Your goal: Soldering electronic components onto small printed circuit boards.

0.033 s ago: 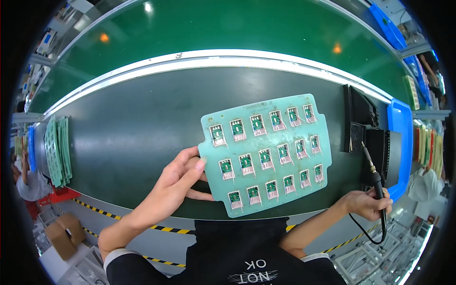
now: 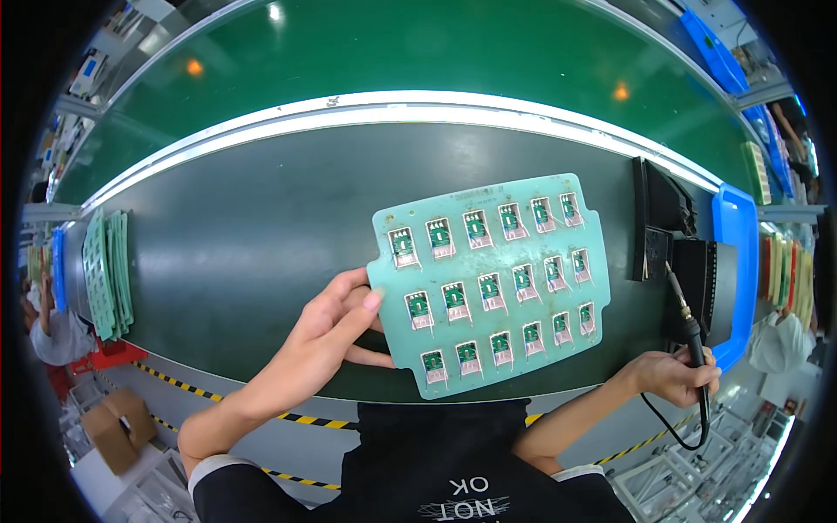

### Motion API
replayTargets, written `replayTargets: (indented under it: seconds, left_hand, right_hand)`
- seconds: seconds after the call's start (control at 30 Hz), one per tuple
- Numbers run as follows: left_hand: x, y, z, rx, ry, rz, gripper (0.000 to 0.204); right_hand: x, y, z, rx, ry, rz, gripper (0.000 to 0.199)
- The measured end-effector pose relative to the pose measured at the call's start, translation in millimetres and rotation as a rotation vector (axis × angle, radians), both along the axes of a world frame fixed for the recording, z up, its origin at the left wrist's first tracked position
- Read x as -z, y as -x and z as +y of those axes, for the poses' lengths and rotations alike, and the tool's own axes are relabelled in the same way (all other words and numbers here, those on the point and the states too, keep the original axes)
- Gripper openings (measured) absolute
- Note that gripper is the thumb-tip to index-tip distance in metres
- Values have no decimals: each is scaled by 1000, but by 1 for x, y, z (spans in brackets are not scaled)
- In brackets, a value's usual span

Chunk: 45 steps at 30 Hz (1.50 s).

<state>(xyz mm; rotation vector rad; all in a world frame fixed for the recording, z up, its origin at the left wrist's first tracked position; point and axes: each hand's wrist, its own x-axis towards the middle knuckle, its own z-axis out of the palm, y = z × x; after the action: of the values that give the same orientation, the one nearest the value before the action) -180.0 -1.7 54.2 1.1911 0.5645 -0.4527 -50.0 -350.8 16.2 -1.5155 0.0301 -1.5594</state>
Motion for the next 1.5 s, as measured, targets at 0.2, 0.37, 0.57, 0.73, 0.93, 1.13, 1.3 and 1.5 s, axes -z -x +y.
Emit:
replayTargets:
  seconds: [0.2,0.37,0.57,0.73,0.93,1.13,1.3,1.5]
  left_hand:
    - [1,-5,-2,36,-27,-22,45]
    - [-1,-14,-6,68,13,34,42]
    - [4,-14,-22,65,-100,0,42]
    - [15,-4,-21,-6,-268,-195,42]
    - [25,8,-20,-134,-236,-248,35]
    - [29,13,-25,-218,-263,-346,33]
    - [24,10,-24,-135,-400,-426,34]
    - [27,14,-17,-64,-526,-535,36]
  right_hand:
    - [1,0,0,21,-36,-17,34]
    - [1,-1,-1,41,-53,-41,34]
    - [5,1,-4,25,-84,-18,34]
    - [1,4,0,21,-83,-8,34]
    - [-2,4,9,42,-67,8,34]
    - [3,-2,18,106,-41,4,36]
    - [15,-1,13,98,5,45,37]
    - [21,0,13,97,9,40,38]
